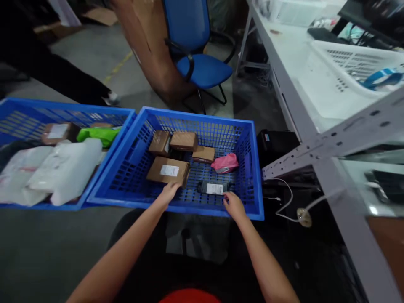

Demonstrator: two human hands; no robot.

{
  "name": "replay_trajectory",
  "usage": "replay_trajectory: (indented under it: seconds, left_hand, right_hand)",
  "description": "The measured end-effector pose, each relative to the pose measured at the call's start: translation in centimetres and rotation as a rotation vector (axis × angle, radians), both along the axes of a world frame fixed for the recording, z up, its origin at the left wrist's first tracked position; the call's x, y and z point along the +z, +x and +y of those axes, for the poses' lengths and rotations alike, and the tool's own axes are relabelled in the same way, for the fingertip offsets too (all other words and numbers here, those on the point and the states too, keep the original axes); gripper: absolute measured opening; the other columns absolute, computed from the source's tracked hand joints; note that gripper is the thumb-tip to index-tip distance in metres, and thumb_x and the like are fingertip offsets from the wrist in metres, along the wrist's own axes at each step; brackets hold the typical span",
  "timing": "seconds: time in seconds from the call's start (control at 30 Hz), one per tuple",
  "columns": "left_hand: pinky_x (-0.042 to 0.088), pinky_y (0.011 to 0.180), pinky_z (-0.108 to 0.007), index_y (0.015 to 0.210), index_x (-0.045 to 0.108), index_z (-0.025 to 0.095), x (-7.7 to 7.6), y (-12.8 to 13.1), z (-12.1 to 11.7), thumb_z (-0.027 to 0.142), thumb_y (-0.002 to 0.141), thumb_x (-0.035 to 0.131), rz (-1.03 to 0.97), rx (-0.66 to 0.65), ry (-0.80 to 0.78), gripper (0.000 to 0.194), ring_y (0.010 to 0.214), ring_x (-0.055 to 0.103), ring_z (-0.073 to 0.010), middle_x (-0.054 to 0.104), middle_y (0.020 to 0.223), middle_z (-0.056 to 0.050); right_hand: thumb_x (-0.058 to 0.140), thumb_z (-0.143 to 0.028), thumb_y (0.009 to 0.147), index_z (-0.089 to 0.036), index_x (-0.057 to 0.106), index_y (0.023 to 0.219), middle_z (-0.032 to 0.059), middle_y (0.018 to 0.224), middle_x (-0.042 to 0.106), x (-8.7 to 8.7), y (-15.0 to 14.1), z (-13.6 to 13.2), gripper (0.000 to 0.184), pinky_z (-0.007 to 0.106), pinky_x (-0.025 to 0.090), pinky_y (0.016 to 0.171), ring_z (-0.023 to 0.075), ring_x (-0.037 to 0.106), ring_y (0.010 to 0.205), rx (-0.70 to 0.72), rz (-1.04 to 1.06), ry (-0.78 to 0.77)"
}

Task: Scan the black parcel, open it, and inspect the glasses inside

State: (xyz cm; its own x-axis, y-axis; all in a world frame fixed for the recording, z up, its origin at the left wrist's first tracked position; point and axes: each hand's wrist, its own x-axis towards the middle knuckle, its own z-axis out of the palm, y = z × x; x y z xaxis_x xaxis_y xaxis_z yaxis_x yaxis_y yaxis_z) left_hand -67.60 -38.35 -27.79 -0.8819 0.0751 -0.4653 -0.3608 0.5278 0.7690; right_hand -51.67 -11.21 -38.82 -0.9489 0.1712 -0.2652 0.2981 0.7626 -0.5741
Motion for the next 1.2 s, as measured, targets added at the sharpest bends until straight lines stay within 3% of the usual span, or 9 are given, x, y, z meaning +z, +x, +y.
replay_trajectory:
  seconds: [0.1, 0.2, 0.33, 0.47, 0.7, 0.8, 0.93, 1.1, 1.2]
  left_hand:
    - [0.046, 0.107, -0.048, 0.099, 0.067, 0.016, -4.0, -0.9, -2.2, 0.046, 0.079, 0.066, -0.001, 0.052, -0.008, 0.037, 0.115, 0.062, -0.0321, 0.067, 0.109, -0.015]
    - [0.049, 0.106, -0.047, 0.11, 0.065, 0.014, -6.4, -1.8, -3.7, 0.048, 0.074, 0.065, 0.022, 0.045, 0.029, 0.049, 0.113, 0.062, -0.0299, 0.056, 0.127, -0.018]
    - [0.048, 0.108, -0.053, 0.116, 0.062, 0.015, -7.8, -1.9, -5.1, 0.054, 0.072, 0.064, 0.024, 0.059, 0.017, 0.059, 0.117, 0.059, -0.0317, 0.047, 0.132, -0.018]
    - [0.051, 0.103, -0.055, 0.113, 0.063, 0.018, -8.2, -1.6, -5.7, 0.06, 0.07, 0.065, -0.113, 0.082, 0.072, 0.061, 0.118, 0.059, -0.0333, 0.048, 0.13, -0.016]
    - [0.05, 0.105, -0.056, 0.115, 0.064, 0.018, -8.5, -1.5, -6.5, 0.063, 0.07, 0.069, -0.17, 0.108, 0.093, 0.064, 0.121, 0.058, -0.0346, 0.046, 0.137, -0.018]
    - [0.051, 0.105, -0.053, 0.116, 0.065, 0.02, -8.9, -0.8, -6.9, 0.064, 0.074, 0.069, -0.201, 0.098, 0.107, 0.061, 0.122, 0.059, -0.0332, 0.045, 0.142, -0.017]
    - [0.054, 0.102, -0.045, 0.117, 0.067, 0.024, -9.4, 0.2, -7.7, 0.066, 0.079, 0.068, -0.205, 0.092, 0.114, 0.057, 0.121, 0.06, -0.0305, 0.046, 0.145, -0.014]
    - [0.054, 0.102, -0.042, 0.118, 0.068, 0.025, -9.2, 0.5, -8.2, 0.063, 0.081, 0.069, -0.214, 0.089, 0.098, 0.053, 0.122, 0.06, -0.0296, 0.048, 0.146, -0.013]
    - [0.054, 0.103, -0.043, 0.119, 0.068, 0.027, -8.7, 0.1, -8.0, 0.062, 0.081, 0.069, -0.224, 0.084, 0.096, 0.052, 0.122, 0.06, -0.0297, 0.047, 0.147, -0.012]
  right_hand:
    - [0.067, -0.02, 0.095, -0.014, 0.063, 0.128, 0.0101, 0.122, 0.064, -4.5, -5.9, 1.7, 0.034, 0.043, 0.053, 0.099, 0.0217, 0.064, 0.107, 0.078, -0.193, 0.127]
    - [0.071, -0.035, 0.095, -0.015, 0.057, 0.138, 0.0141, 0.137, 0.057, -9.8, -9.1, 2.0, 0.05, 0.051, 0.049, 0.106, 0.0287, 0.057, 0.123, 0.147, -0.382, 0.241]
    - [0.07, -0.043, 0.095, -0.016, 0.047, 0.152, 0.017, 0.157, 0.04, -16.2, -10.4, 1.0, 0.067, 0.059, 0.033, 0.118, 0.0356, 0.038, 0.144, 0.244, -0.527, 0.331]
    - [0.071, -0.046, 0.092, -0.016, 0.039, 0.158, 0.0196, 0.163, 0.03, -20.3, -10.4, 0.0, 0.079, 0.066, 0.016, 0.123, 0.0397, 0.021, 0.153, 0.313, -0.547, 0.403]
    - [0.062, -0.036, 0.094, -0.016, 0.034, 0.162, 0.0203, 0.16, 0.038, -20.9, -13.3, 0.7, 0.076, 0.059, 0.02, 0.123, 0.0349, 0.034, 0.149, 0.415, -0.403, 0.436]
    - [0.064, -0.027, 0.088, -0.019, 0.031, 0.163, 0.0149, 0.164, 0.031, -20.5, -18.1, 2.5, 0.082, 0.051, 0.01, 0.127, 0.03, 0.022, 0.155, 0.462, -0.315, 0.476]
    - [0.058, -0.022, 0.09, -0.015, 0.03, 0.163, 0.0179, 0.168, 0.02, -21.2, -25.6, 6.4, 0.078, 0.06, 0.009, 0.124, 0.0369, 0.009, 0.156, 0.401, -0.286, 0.575]
    - [0.057, -0.034, 0.099, -0.015, 0.042, 0.155, 0.0215, 0.155, 0.041, -23.3, -29.5, 10.1, 0.06, 0.058, 0.04, 0.109, 0.0374, 0.045, 0.138, 0.28, -0.39, 0.634]
    - [0.058, -0.039, 0.101, -0.013, 0.046, 0.15, 0.0186, 0.142, 0.052, -23.7, -28.7, 10.6, 0.057, 0.053, 0.045, 0.105, 0.0319, 0.055, 0.125, 0.282, -0.389, 0.63]
